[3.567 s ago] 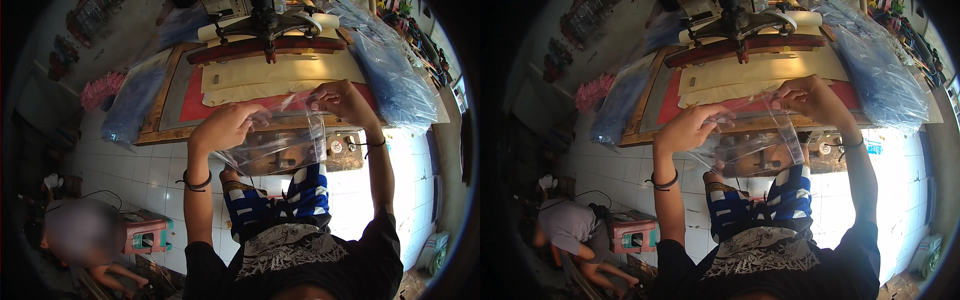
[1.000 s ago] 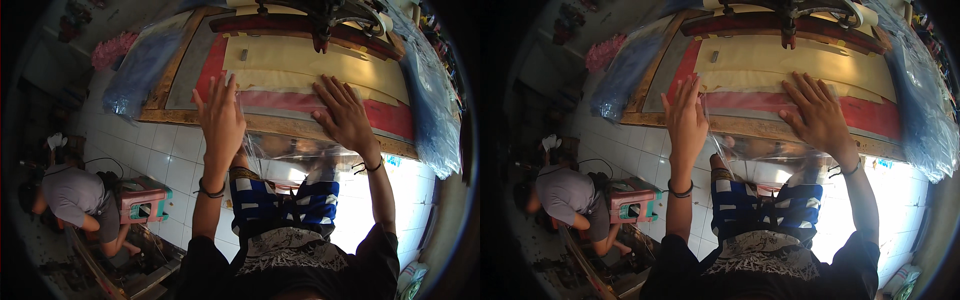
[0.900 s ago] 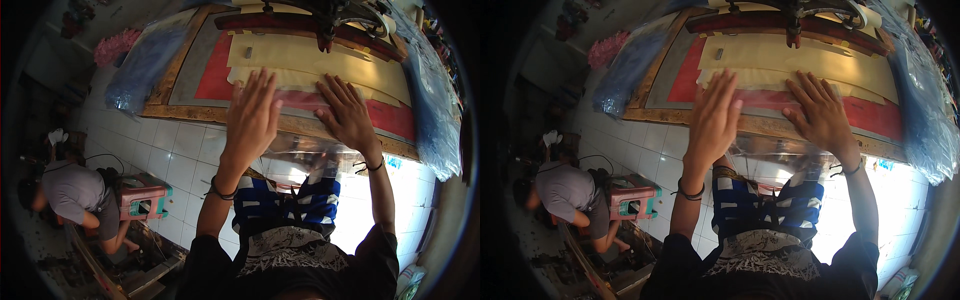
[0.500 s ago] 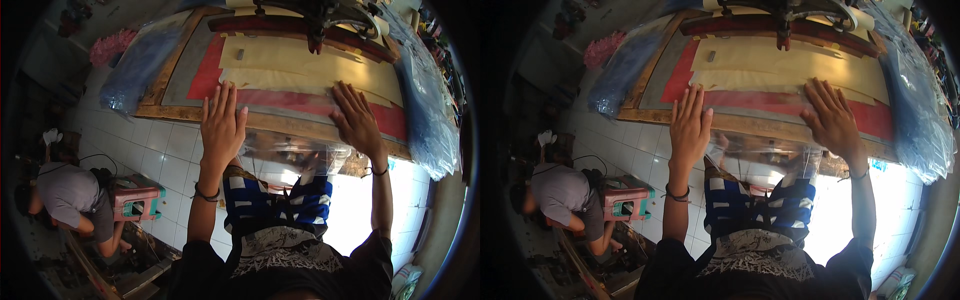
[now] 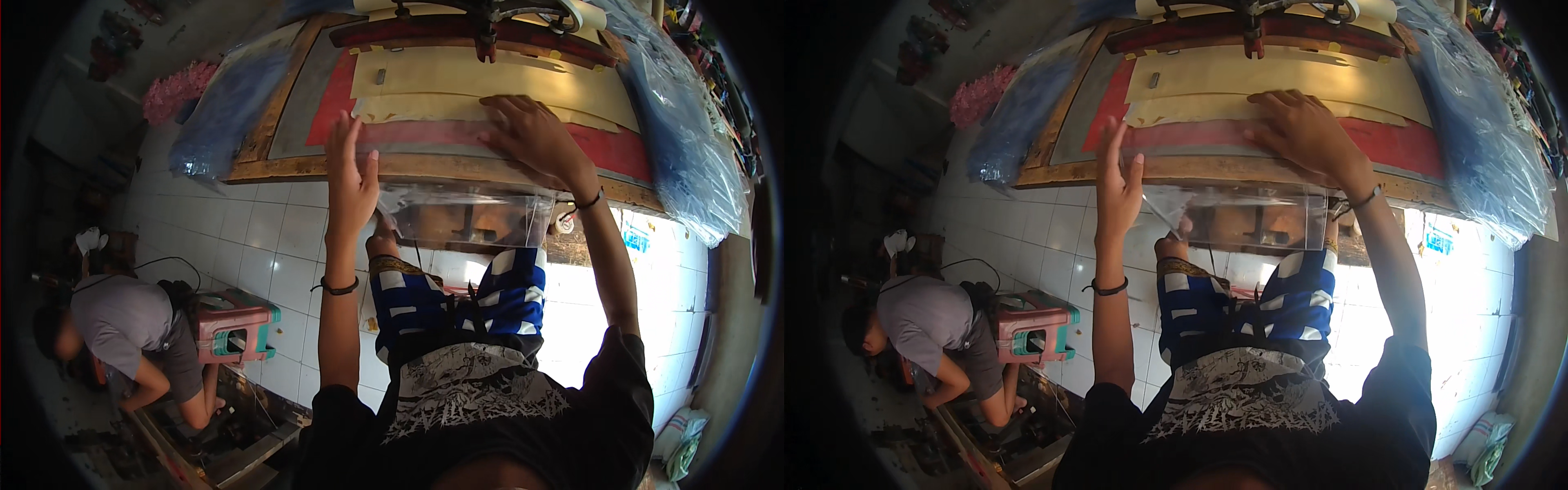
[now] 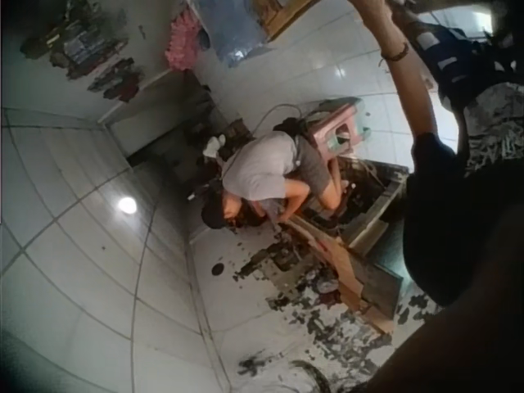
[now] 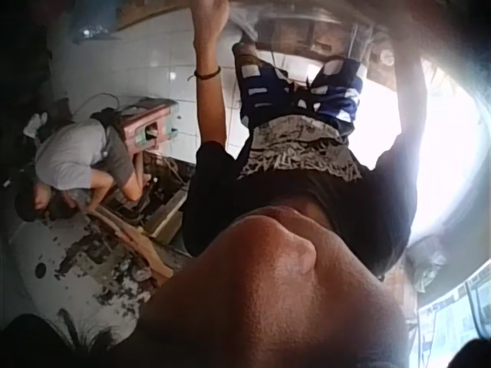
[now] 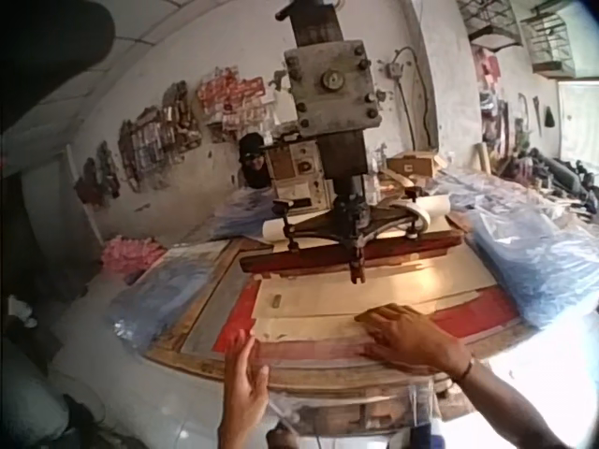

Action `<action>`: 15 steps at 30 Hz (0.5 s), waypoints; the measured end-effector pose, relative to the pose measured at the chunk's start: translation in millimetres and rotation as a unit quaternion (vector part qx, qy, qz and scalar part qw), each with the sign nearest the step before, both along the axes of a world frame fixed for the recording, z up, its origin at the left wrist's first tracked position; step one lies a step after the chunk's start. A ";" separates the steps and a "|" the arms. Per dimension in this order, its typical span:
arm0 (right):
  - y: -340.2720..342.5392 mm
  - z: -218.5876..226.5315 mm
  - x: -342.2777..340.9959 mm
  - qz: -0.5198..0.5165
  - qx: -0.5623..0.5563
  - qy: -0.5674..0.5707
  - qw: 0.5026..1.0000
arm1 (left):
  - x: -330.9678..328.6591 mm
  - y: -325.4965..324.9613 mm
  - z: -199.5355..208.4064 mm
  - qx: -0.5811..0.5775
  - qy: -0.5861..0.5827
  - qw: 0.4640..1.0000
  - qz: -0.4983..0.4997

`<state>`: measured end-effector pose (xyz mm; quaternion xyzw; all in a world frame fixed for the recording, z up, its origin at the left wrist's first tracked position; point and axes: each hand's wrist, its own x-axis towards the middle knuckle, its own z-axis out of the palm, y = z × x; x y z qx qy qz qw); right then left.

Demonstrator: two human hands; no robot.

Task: The person places a plastic sheet into a clear bag by hand and then stacks the filled bag onto a pile.

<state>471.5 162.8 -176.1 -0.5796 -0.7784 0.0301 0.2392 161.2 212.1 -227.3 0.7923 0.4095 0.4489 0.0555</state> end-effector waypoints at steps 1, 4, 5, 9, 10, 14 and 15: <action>1.2 -0.9 -5.9 0.007 0.010 -0.021 1.000 | -5.9 -2.5 2.5 0.010 -0.089 0.996 -0.023; 8.3 12.9 -8.2 -0.001 0.018 -0.066 0.998 | -23.0 -22.3 -36.9 0.029 -0.133 0.985 0.105; 9.1 18.5 -11.1 -0.007 -0.010 -0.063 0.998 | -26.4 -32.8 -55.7 0.016 -0.154 0.978 0.141; 13.7 9.3 4.4 0.045 0.056 -0.009 0.997 | 9.1 -73.9 -126.3 -0.198 -0.265 0.943 -0.035; 10.6 14.1 4.4 0.036 0.054 0.026 0.998 | 7.7 -75.4 -138.9 -0.269 -0.327 0.903 -0.071; -19.3 49.3 5.2 0.002 0.063 0.129 0.990 | -14.8 -71.5 -179.6 -0.406 -0.432 0.786 -0.174; -28.4 56.3 8.5 -0.009 0.071 0.144 0.987 | -24.0 -66.7 -183.7 -0.410 -0.427 0.783 -0.193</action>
